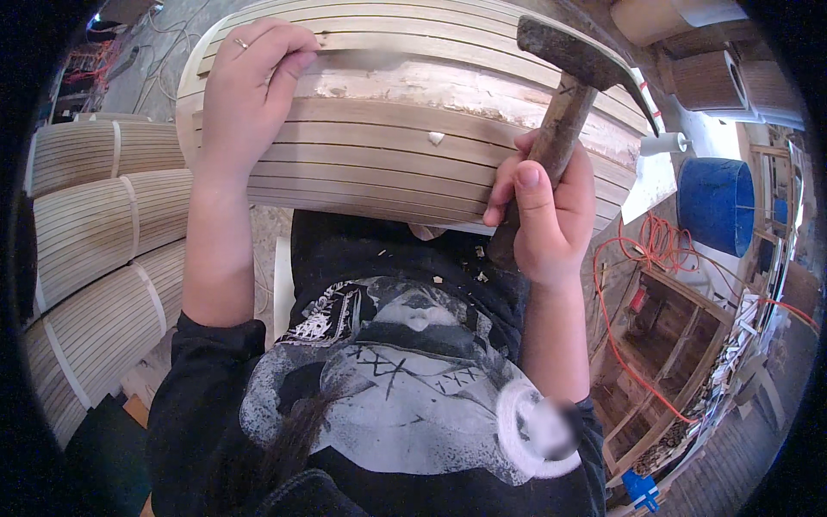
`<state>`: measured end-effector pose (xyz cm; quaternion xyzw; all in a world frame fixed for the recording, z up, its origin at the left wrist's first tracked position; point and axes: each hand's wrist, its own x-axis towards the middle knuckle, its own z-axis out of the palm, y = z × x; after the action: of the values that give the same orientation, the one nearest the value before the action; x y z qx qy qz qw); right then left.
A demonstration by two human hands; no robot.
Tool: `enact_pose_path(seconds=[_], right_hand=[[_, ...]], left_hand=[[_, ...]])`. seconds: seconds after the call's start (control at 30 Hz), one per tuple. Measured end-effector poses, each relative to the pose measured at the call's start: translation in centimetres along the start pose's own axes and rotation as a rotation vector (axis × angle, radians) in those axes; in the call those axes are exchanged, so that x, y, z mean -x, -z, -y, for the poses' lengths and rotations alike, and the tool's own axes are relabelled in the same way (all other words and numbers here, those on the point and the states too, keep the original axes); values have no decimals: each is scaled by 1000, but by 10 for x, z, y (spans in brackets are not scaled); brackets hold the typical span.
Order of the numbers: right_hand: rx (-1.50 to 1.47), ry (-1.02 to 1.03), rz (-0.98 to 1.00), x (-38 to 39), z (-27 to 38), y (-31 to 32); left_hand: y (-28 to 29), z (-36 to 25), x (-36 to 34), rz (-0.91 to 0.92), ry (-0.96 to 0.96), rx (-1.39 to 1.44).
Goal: Carving a slot or joint into a curved wooden panel using a chisel and hammer.
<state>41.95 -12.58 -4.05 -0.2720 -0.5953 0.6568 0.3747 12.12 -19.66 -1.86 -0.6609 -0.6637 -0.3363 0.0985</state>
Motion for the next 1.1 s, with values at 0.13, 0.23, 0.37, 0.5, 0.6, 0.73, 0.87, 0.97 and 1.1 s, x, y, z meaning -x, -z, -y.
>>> enact_pose_path(seconds=[0.13,0.23,0.37,0.5,0.6,0.73,0.87,0.97,1.1], right_hand=[[-34,-8,-9,-1,0,-2],[-19,0,-16,-1,0,-2],[72,-33,-63,-2,9,-12],[338,-87,-70,-1,37,-38],[585,-13,-52,-2,42,-50],[975,-45,88,-17,48,-63],[804,-100,-14,-11,70,-70],[905,230,18,-16,43,-64],[767,-216,104,-16,46,-47]], left_hand=[[6,0,-7,75,8,-48],[5,-3,-13,-8,-10,111],[6,-1,-6,9,39,144],[11,-4,-4,50,85,179],[14,-8,-5,58,116,164],[6,-7,-7,13,138,196],[6,-7,-8,40,176,171],[3,-10,-6,33,198,178],[1,-8,-3,-3,167,177]])
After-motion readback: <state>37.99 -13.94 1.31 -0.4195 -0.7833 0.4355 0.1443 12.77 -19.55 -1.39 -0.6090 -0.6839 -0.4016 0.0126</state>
